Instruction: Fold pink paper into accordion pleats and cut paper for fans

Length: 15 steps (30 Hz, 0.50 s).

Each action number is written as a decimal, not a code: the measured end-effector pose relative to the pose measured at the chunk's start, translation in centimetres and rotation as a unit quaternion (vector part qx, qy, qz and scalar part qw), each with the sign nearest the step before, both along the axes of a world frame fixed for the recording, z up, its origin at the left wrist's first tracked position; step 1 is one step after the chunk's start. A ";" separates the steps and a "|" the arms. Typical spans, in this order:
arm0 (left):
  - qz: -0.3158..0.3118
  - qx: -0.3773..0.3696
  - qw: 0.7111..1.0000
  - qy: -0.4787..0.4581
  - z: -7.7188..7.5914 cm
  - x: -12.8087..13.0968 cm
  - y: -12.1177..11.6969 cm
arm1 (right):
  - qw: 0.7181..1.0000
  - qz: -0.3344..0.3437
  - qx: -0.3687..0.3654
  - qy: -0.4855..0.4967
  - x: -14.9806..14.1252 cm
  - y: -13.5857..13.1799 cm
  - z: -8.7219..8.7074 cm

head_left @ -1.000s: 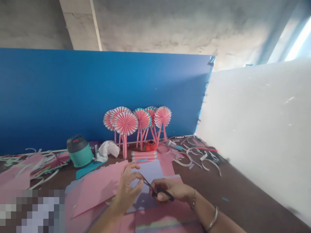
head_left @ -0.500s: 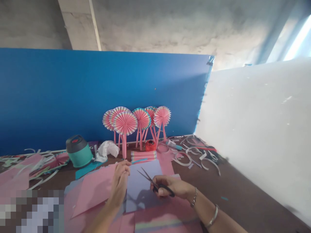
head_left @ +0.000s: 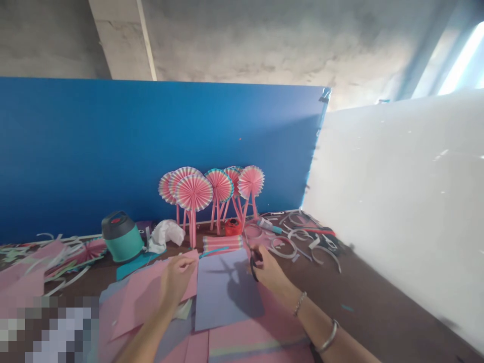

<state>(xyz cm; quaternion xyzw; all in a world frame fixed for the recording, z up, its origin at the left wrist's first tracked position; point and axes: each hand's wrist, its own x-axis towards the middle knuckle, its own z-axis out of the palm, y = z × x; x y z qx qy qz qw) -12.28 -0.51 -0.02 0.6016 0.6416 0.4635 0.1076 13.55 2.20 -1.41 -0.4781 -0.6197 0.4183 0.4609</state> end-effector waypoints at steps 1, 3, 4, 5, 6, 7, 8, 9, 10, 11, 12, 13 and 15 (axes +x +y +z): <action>0.004 -0.010 1.000 0.014 -0.1 0.1 -0.1 | 1.000 -0.008 0.016 -0.015 0.1 0.2 -0.4; 0.020 -0.038 0.998 0.056 -0.3 0.2 -0.3 | 0.999 -0.007 0.027 -0.028 0.2 0.5 -1.2; 0.029 -0.049 0.995 0.080 -0.5 0.2 -0.4 | 0.999 -0.001 0.022 -0.029 0.2 0.6 -1.6; 0.037 -0.057 0.993 0.100 -0.7 0.2 -0.5 | 0.999 0.007 0.018 -0.030 0.1 0.7 -1.9; 0.042 -0.062 0.991 0.112 -0.9 0.2 -0.6 | 0.999 0.010 0.020 -0.034 0.1 0.7 -2.1; 0.041 -0.065 0.991 0.113 -1.1 0.2 -0.7 | 0.999 0.010 0.030 -0.041 0.0 0.7 -2.3; 0.035 -0.068 0.991 0.109 -1.3 0.2 -0.8 | 0.998 0.006 0.044 -0.051 -0.2 0.7 -2.3; 0.022 -0.072 0.992 0.100 -1.4 0.2 -0.8 | 0.996 0.000 0.057 -0.063 -0.3 0.6 -2.3; 0.007 -0.077 0.993 0.088 -1.5 0.3 -0.9 | 0.995 -0.006 0.068 -0.074 -0.4 0.6 -2.3; -0.009 -0.082 0.994 0.074 -1.5 0.4 -1.0 | 0.994 -0.010 0.076 -0.083 -0.5 0.5 -2.1; -0.022 -0.087 0.994 0.056 -1.5 0.6 -1.0 | 0.992 -0.013 0.083 -0.090 -0.5 0.4 -2.0; -0.032 -0.093 0.995 0.034 -1.4 0.7 -1.1 | 0.991 -0.014 0.095 -0.094 -0.5 0.3 -1.8; -0.033 -0.107 0.993 -0.028 -1.0 1.1 -1.1 | 0.986 -0.014 0.141 -0.092 -0.4 0.0 -1.2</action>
